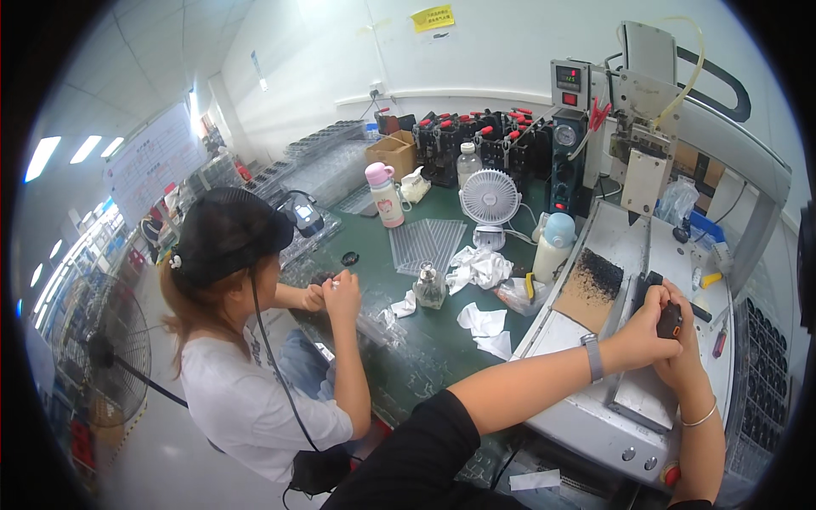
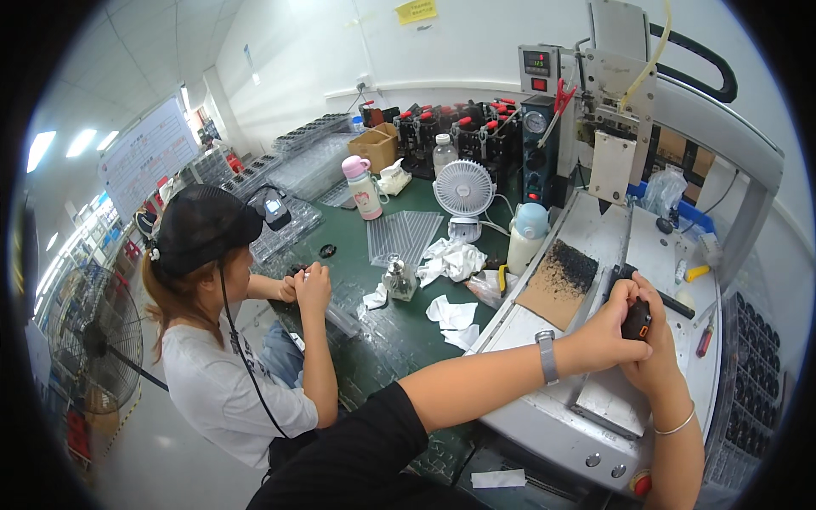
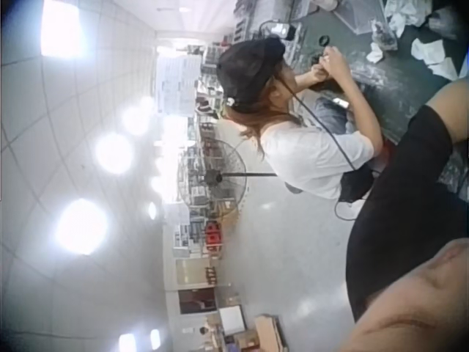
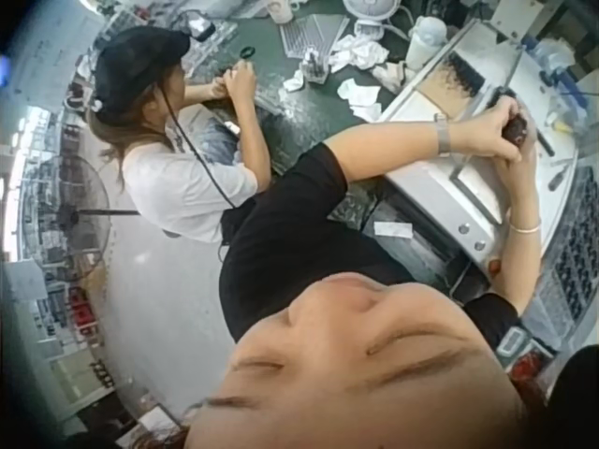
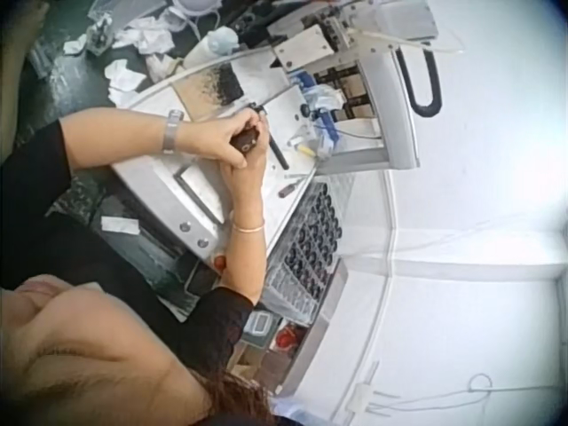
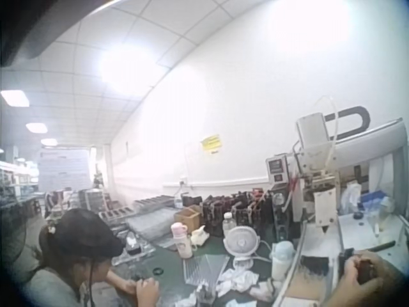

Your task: The person turns a watch casing by hand, takes a component from a tray, mounts parts into a machine fixture, and presses machine buttons while holding a pad against the work surface.

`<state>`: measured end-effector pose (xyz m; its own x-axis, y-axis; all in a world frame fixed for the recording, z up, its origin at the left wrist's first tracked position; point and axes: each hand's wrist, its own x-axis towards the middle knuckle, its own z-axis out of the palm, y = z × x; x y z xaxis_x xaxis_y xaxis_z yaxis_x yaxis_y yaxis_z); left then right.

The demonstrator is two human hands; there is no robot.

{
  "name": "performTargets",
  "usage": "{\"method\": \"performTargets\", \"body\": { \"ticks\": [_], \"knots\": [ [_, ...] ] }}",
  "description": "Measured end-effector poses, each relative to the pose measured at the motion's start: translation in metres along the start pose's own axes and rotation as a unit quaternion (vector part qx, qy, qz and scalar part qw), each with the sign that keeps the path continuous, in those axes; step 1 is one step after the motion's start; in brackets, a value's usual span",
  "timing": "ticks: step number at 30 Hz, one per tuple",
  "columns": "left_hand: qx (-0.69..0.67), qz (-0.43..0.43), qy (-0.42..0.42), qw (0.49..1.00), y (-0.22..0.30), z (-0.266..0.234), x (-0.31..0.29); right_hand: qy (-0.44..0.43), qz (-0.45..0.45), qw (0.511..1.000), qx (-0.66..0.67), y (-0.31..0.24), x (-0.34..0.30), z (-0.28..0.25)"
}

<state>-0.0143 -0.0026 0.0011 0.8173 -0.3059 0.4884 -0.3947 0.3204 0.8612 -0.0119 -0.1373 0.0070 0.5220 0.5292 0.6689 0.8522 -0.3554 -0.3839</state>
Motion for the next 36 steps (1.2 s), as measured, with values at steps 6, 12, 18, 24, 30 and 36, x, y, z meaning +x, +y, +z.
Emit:
{"method": "performTargets", "body": {
  "ticks": [6, 12, 18, 24, 30, 36],
  "knots": [
    [-0.02, -0.02, -0.034, 0.999, 0.009, -0.005, -0.003, 0.01, -0.013, 1.0, -0.018, -0.008, 0.005, 0.002],
    [-0.006, -0.019, -0.002, 1.0, -0.002, 0.0, 0.0, 0.014, 0.005, 1.0, -0.024, -0.006, 0.005, 0.002],
    [-0.024, -0.03, 0.032, 0.999, -0.003, 0.002, 0.0, -0.004, 0.069, 0.998, -0.004, -0.003, -0.001, -0.001],
    [-0.036, -0.046, 0.02, 0.998, -0.006, -0.001, 0.0, -0.001, 0.086, 0.996, 0.001, -0.003, -0.002, 0.002],
    [-0.032, -0.046, 0.023, 0.998, -0.005, -0.001, -0.001, -0.005, 0.081, 0.997, -0.009, -0.005, -0.002, 0.0],
    [-0.043, -0.064, 0.011, 0.997, -0.004, -0.002, 0.0, -0.004, 0.072, 0.997, -0.015, -0.001, -0.004, 0.001]
  ]
}}
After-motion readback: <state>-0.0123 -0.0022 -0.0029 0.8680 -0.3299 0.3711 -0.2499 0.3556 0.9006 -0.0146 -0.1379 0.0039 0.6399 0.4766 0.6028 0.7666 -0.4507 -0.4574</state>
